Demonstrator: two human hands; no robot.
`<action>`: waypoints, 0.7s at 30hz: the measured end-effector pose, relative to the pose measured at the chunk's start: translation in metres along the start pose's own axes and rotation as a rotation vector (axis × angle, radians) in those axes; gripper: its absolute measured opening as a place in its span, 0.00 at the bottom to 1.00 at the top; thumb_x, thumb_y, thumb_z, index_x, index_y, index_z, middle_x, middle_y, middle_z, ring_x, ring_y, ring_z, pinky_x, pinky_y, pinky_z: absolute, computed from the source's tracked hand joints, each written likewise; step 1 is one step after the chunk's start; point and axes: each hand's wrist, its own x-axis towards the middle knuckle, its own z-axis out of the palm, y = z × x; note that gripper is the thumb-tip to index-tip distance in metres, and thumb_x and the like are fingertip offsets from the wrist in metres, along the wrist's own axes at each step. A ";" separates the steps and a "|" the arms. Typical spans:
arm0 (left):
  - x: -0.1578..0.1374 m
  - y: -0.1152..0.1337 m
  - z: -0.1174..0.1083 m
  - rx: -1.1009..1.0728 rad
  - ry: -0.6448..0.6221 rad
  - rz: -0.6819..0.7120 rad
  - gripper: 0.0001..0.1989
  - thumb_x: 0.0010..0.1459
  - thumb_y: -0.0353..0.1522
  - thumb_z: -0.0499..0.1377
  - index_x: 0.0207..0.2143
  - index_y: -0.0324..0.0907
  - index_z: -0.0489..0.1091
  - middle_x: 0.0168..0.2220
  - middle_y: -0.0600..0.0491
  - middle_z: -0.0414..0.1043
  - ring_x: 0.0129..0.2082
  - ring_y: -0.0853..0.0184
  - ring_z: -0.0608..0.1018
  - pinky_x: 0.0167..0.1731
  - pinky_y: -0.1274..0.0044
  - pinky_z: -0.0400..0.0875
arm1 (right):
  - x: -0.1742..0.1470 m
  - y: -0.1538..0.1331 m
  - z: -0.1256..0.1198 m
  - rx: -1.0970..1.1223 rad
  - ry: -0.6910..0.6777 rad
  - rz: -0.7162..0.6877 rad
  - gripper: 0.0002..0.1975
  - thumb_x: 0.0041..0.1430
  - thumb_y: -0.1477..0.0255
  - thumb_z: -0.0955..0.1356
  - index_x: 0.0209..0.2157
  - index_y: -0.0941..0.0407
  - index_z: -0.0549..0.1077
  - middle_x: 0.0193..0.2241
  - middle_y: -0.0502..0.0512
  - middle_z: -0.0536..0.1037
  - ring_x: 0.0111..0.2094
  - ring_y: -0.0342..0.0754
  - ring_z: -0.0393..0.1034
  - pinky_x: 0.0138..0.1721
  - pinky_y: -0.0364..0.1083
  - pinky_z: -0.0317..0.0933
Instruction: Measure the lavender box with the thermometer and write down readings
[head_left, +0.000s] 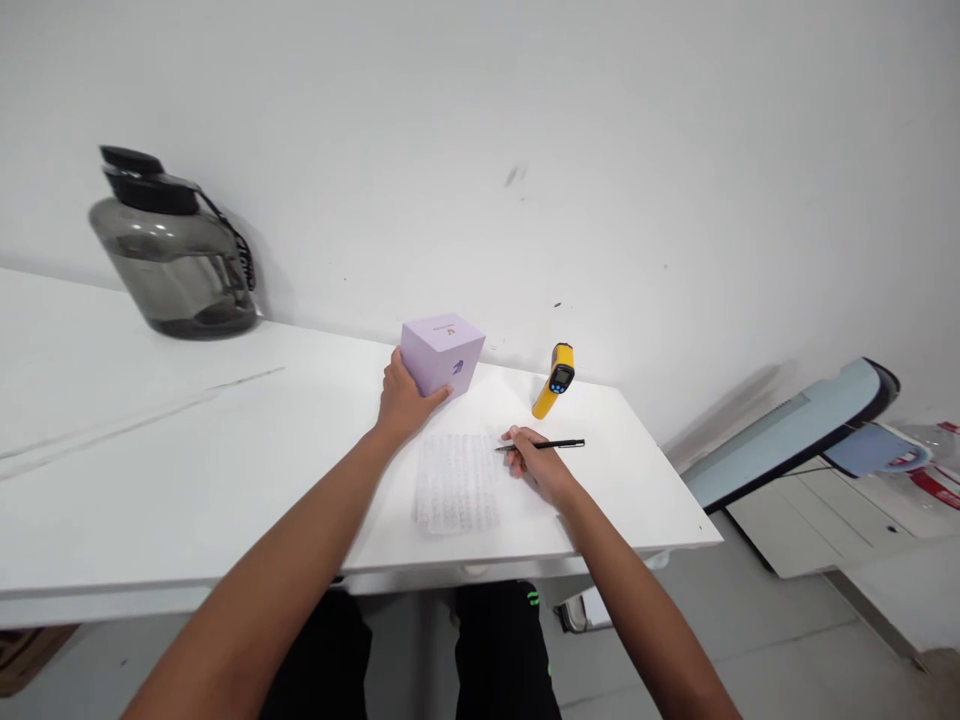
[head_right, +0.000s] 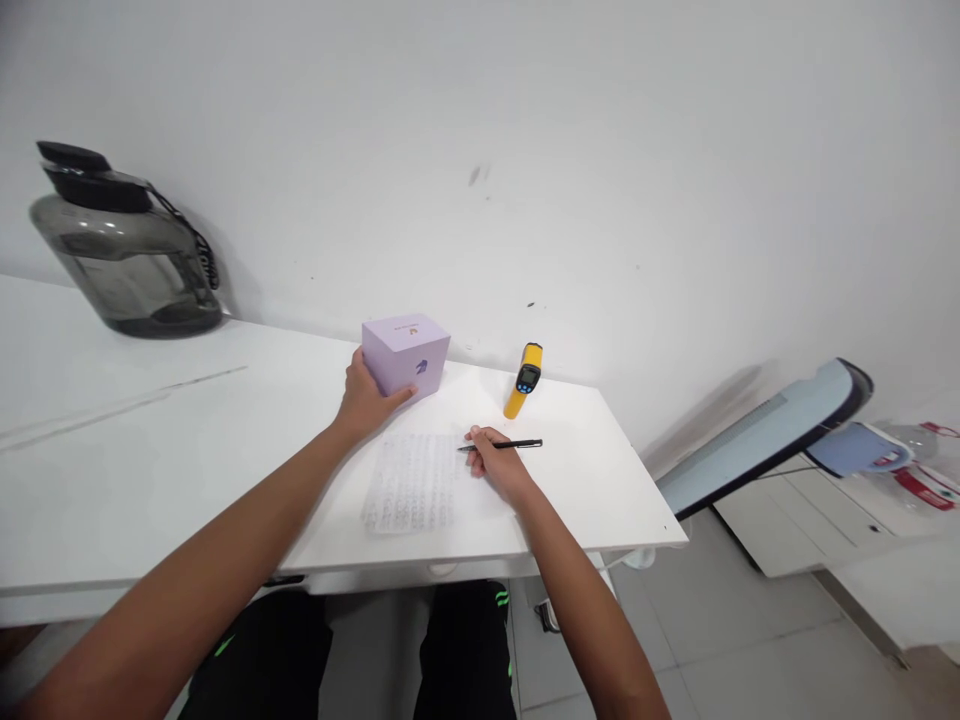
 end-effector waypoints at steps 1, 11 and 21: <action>0.000 0.000 0.000 0.004 0.000 -0.004 0.59 0.44 0.43 0.71 0.70 0.43 0.39 0.66 0.33 0.52 0.66 0.42 0.60 0.62 0.52 0.60 | 0.001 -0.004 0.001 0.009 -0.003 0.032 0.26 0.54 0.45 0.70 0.35 0.56 0.72 0.20 0.47 0.73 0.17 0.39 0.62 0.22 0.41 0.57; -0.002 0.003 -0.003 0.017 -0.017 -0.009 0.59 0.45 0.45 0.70 0.70 0.42 0.38 0.66 0.33 0.52 0.67 0.43 0.60 0.61 0.53 0.62 | 0.002 -0.029 0.013 -0.583 -0.018 -0.326 0.13 0.66 0.60 0.66 0.35 0.53 0.75 0.34 0.53 0.79 0.37 0.48 0.74 0.40 0.45 0.65; -0.003 0.002 -0.004 0.028 -0.022 -0.024 0.59 0.44 0.47 0.69 0.70 0.42 0.38 0.66 0.34 0.52 0.67 0.41 0.59 0.61 0.51 0.61 | 0.047 0.003 0.033 -1.035 0.219 -0.397 0.25 0.60 0.83 0.60 0.57 0.57 0.70 0.49 0.63 0.73 0.40 0.53 0.73 0.39 0.48 0.65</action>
